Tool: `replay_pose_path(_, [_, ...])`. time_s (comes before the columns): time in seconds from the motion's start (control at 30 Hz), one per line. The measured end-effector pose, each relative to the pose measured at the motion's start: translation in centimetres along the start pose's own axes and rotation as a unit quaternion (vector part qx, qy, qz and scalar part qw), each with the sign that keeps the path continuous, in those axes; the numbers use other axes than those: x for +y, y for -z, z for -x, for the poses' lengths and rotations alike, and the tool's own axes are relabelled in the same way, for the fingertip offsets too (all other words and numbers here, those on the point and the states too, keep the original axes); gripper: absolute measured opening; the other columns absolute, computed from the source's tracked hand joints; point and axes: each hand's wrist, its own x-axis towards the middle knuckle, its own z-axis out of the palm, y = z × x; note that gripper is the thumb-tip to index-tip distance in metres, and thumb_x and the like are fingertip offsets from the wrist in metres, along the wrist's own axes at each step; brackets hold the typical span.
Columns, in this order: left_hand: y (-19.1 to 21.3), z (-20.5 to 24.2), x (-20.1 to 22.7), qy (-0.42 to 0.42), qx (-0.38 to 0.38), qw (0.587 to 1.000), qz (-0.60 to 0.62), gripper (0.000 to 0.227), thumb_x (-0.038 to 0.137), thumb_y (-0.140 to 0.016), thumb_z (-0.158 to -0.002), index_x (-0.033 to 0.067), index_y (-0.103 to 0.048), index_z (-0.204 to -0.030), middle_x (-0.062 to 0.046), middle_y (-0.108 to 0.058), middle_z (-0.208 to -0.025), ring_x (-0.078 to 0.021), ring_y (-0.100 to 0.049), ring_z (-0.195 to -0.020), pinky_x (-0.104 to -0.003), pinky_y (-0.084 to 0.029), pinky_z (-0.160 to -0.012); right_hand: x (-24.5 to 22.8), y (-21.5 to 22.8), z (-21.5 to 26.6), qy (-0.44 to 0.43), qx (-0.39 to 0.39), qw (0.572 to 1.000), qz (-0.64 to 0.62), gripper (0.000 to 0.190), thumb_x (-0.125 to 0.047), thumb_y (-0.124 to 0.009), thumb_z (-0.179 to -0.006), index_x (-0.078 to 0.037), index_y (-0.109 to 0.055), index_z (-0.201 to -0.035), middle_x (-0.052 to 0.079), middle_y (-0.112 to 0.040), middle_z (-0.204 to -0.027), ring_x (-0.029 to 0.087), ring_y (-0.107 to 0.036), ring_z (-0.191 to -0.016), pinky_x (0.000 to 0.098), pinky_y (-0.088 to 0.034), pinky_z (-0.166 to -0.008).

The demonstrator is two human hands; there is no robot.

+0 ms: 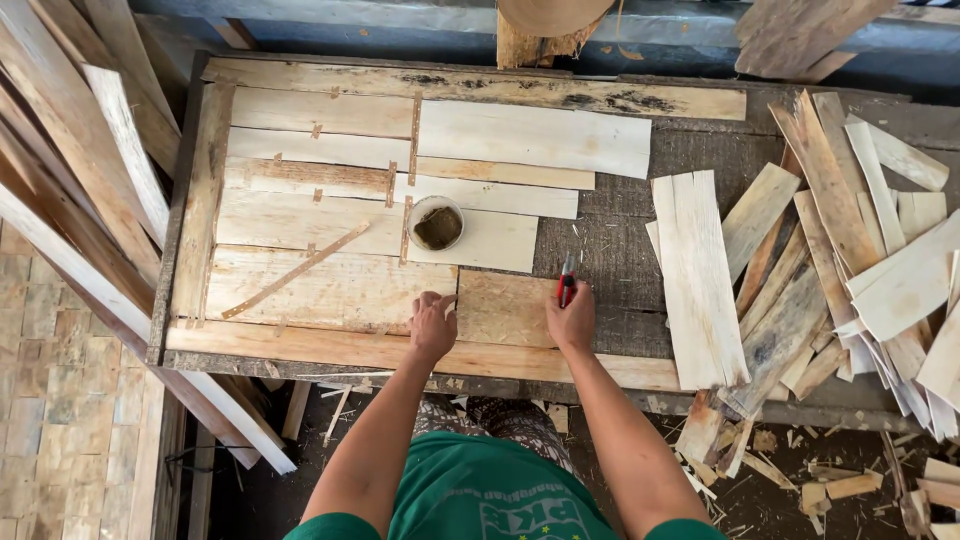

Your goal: Applying and trimming thin strips of wood veneer on a surface to create a pattern.

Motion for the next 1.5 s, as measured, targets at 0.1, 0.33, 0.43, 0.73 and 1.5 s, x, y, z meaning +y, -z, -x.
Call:
replay_pose_path(0.1, [-0.4, -0.1, -0.3, 0.002, 0.002, 1.000, 0.008, 0.039, 0.021, -0.066, -0.090, 0.0252, -0.070, -0.129, -0.008, -0.053, -0.133, -0.0305, -0.047, -0.128, -0.054, -0.046, -0.099, 0.6, 0.7, 0.4, -0.021, 0.008, 0.999, 0.032, 0.042, -0.022, -0.074, -0.087, -0.003, -0.055, -0.120, 0.019, -0.060, -0.105, 0.036, -0.063, -0.094, 0.0487, -0.051, -0.084])
replay_pose_path(0.33, [0.4, -0.7, 0.3, 0.028, -0.016, 0.999, 0.023, 0.037, 0.021, -0.064, -0.092, 0.0266, -0.071, -0.128, -0.007, -0.052, -0.132, -0.0279, -0.047, -0.128, -0.056, -0.042, -0.101, 1.0, 0.9, 0.7, -0.029, 0.010, 1.000, 0.004, 0.045, -0.022, -0.073, -0.090, 0.002, -0.054, -0.123, 0.019, -0.056, -0.113, 0.032, -0.061, -0.094, 0.0476, -0.051, -0.083])
replay_pose_path(0.43, [0.4, -0.8, 0.3, 0.038, -0.022, 0.999, 0.025, 0.038, 0.019, -0.064, -0.091, 0.0271, -0.071, -0.127, -0.005, -0.053, -0.130, -0.0263, -0.046, -0.127, -0.056, -0.041, -0.100, 0.7, 1.1, 0.7, -0.051, -0.005, 0.999, 0.006, 0.044, -0.022, -0.073, -0.090, 0.001, -0.055, -0.123, 0.018, -0.058, -0.111, 0.031, -0.062, -0.095, 0.0453, -0.051, -0.084])
replay_pose_path(0.73, [0.8, -1.0, -0.4, 0.015, -0.005, 0.999, 0.049, 0.041, 0.016, -0.063, -0.091, 0.0274, -0.071, -0.129, -0.005, -0.054, -0.128, -0.0277, -0.047, -0.125, -0.056, -0.042, -0.098, 0.0, 0.4, 0.5, -0.095, 0.000, 0.995, -0.042, 0.043, -0.019, -0.071, -0.088, 0.001, -0.057, -0.124, 0.016, -0.061, -0.111, 0.027, -0.065, -0.091, 0.0426, -0.054, -0.082])
replay_pose_path(1.5, [1.1, -1.1, -0.3, 0.027, -0.043, 0.998, 0.038, 0.040, 0.020, -0.064, -0.092, 0.0287, -0.070, -0.131, -0.004, -0.052, -0.130, -0.0257, -0.046, -0.126, -0.054, -0.043, -0.097, 0.0, 0.7, 0.7, -0.095, -0.001, 0.994, -0.056, 0.045, -0.020, -0.073, -0.090, -0.002, -0.059, -0.128, 0.013, -0.060, -0.114, 0.023, -0.066, -0.094, 0.0396, -0.055, -0.084])
